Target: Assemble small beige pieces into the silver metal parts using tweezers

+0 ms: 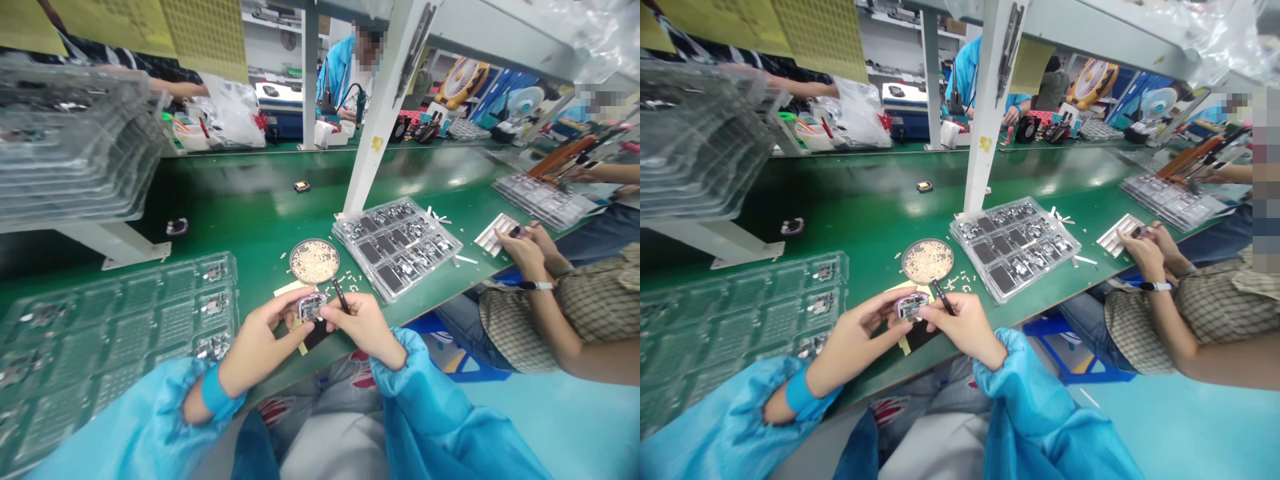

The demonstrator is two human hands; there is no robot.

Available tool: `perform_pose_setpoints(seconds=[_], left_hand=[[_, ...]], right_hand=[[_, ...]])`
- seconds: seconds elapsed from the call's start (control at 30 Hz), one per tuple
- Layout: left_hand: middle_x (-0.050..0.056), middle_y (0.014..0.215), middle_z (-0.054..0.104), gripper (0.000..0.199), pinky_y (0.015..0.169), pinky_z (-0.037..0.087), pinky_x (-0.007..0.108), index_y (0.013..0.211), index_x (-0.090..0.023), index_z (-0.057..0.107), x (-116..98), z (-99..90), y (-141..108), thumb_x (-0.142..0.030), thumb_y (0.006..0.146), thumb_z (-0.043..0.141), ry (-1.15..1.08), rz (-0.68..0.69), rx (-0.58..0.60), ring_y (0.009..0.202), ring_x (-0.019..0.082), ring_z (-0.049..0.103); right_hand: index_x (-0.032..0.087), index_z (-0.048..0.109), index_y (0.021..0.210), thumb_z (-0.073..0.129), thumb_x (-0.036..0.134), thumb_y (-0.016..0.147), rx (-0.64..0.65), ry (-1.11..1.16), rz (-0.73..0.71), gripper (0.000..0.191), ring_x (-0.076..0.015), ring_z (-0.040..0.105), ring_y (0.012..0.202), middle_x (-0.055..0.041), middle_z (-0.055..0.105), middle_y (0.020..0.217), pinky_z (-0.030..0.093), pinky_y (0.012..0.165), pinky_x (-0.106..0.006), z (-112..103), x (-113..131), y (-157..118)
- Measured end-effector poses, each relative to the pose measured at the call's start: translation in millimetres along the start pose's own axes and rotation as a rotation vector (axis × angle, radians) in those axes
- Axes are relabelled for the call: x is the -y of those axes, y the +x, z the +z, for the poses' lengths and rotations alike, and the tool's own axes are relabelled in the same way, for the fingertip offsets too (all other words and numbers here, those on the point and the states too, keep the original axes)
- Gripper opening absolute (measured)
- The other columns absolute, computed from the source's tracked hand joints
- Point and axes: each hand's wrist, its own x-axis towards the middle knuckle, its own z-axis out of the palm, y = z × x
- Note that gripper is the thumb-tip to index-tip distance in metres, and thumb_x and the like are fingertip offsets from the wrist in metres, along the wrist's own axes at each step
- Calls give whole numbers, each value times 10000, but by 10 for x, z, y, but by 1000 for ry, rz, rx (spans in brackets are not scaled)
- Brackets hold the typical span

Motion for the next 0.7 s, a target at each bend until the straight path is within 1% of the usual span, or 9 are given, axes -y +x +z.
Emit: perform_pose_setpoints(seconds=[0.13,0.27,0.4,0.43,0.53,0.6,0.67,0.7], left_hand=[[77,1219,677,489,886,530,327,1334,-221,616,20,5,0,-350,871,705,21,4,8,876,202,637],[70,1303,652,430,930,512,338,1305,-243,639,35,5,5,-336,888,689,57,46,-12,978,225,639],[66,1303,665,399,901,532,347,1293,-248,656,9,2,5,-325,902,666,97,51,-44,950,229,659],[62,1302,669,391,915,533,354,1286,-251,665,-4,3,5,-325,902,666,107,55,-54,975,238,664],[55,1295,681,366,1008,513,396,1246,-256,700,-38,8,10,-337,889,684,132,66,-88,1136,288,642],[62,1280,692,375,1040,506,424,1234,-246,708,-45,14,17,-350,874,708,92,42,-110,1179,306,631],[82,1274,695,412,1040,518,435,1241,-220,695,-40,20,28,-362,857,734,-42,-6,-102,1166,306,646],[93,1270,696,430,1038,525,433,1243,-204,686,-35,22,33,-365,849,747,-128,-31,-84,1153,301,658]], right_hand=[[156,697,664,763,488,797,4,-3,-5,363,-119,561,569,-17,682,616,431,597,-242,-1,-4,18],[159,699,654,791,497,765,2,-16,1,367,-118,549,564,-15,680,612,423,586,-242,20,6,41],[163,700,654,777,527,768,-4,-22,5,389,-113,528,539,-15,675,606,412,559,-241,41,9,62],[162,695,650,766,534,776,-2,-23,2,399,-110,518,531,-15,669,601,407,552,-240,48,3,66],[160,668,646,760,528,782,-19,-25,-10,403,-104,496,526,-10,646,592,386,532,-236,79,-24,72],[166,635,695,794,491,753,-83,-17,-31,366,-86,434,497,28,577,559,343,498,-224,106,-35,70],[179,600,780,831,436,716,-137,11,-53,352,-63,341,465,72,495,555,281,460,-211,131,-24,66],[183,590,824,848,407,697,-146,28,-64,365,-53,309,462,79,492,589,263,451,-206,141,-11,64]])
